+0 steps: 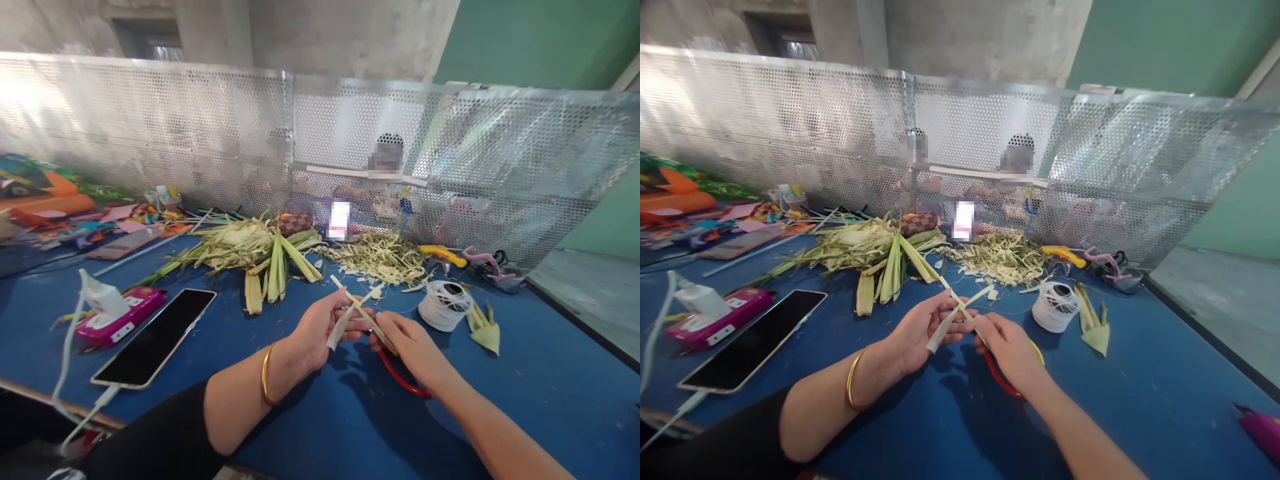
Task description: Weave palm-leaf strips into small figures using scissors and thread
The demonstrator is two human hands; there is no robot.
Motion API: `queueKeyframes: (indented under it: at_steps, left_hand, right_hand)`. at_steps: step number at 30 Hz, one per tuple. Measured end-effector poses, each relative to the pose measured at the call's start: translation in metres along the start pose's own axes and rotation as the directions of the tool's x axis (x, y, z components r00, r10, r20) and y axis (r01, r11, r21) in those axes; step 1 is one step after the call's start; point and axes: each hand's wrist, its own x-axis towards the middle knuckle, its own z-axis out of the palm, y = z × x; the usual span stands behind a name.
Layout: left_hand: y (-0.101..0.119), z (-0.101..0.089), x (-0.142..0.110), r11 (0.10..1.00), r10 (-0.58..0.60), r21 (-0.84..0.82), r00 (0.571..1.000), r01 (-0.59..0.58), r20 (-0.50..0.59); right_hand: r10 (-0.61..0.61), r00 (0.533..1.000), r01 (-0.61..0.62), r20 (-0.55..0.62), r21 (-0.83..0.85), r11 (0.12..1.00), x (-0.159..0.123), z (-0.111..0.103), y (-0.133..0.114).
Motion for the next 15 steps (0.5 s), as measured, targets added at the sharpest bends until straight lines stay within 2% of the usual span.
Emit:
queueKeyframes:
  at_steps: [1, 3, 6, 9, 12, 15]
  left_hand:
    - [0.0, 0.0, 0.001, 1.0, 0.019, 0.017, 1.0, -0.019, -0.004]
    - [-0.001, -0.001, 0.002, 0.996, 0.068, 0.065, 0.997, -0.066, -0.029]
    - [-0.003, -0.001, 0.002, 0.989, 0.119, 0.093, 0.989, -0.111, -0.085]
    - [-0.003, -0.001, 0.002, 0.991, 0.107, 0.084, 0.992, -0.101, -0.07]
    - [-0.003, -0.001, 0.002, 0.996, 0.065, 0.066, 0.997, -0.063, -0.028]
    - [-0.002, -0.001, 0.003, 0.998, 0.048, 0.04, 0.999, -0.048, -0.017]
  right_hand:
    - [0.003, 0.999, -0.003, 0.042, 0.001, 1.0, -0.001, 0.002, -0.001]
    - [-0.016, 0.999, 0.017, 0.031, -0.026, 1.0, -0.003, 0.003, -0.005]
    - [-0.057, 0.991, 0.046, -0.12, -0.093, 0.995, -0.005, -0.001, -0.011]
    - [-0.055, 0.961, 0.039, -0.272, -0.061, 0.997, -0.005, -0.006, -0.017]
    - [-0.021, 0.936, 0.065, -0.351, 0.116, 0.991, -0.004, -0.008, -0.02]
    - [0.031, 0.901, 0.15, -0.434, 0.376, 0.915, -0.002, -0.007, -0.018]
